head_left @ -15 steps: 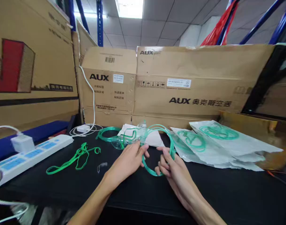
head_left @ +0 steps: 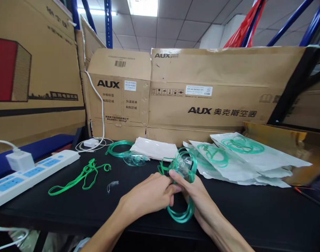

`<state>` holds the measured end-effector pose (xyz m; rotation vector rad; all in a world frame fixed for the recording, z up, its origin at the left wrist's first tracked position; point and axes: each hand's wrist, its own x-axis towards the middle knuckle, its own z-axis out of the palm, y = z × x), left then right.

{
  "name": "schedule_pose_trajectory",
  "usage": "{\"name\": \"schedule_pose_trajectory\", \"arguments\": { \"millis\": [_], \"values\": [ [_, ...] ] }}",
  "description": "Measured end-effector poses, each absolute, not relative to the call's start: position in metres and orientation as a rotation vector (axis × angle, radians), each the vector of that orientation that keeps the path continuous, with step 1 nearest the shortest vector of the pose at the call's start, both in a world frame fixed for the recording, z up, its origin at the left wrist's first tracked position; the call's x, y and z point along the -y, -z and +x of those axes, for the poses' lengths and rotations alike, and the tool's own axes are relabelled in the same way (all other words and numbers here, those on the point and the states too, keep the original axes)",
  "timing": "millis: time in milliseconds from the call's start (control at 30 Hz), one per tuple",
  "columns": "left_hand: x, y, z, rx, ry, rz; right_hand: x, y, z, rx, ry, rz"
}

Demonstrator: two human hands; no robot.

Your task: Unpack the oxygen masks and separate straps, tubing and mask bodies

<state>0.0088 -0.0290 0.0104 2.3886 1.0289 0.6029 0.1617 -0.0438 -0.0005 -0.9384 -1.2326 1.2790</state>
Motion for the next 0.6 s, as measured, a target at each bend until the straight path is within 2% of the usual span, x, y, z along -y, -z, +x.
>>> {"name": "schedule_pose_trajectory", "arguments": {
  "millis": [200,400,600],
  "values": [
    [0.029,-0.016,0.008,-0.921,-0.609,2.287,0.045,0.003,0.165,1.141,-1.435,-0.727],
    [0.033,-0.011,0.013,-0.876,-0.647,2.136,0.034,0.000,0.178,1.030,-1.442,-0.745],
    [0.019,-0.036,0.008,-1.084,-0.729,2.442,0.030,-0.001,0.215,0.792,-1.352,-0.771]
  ]
}}
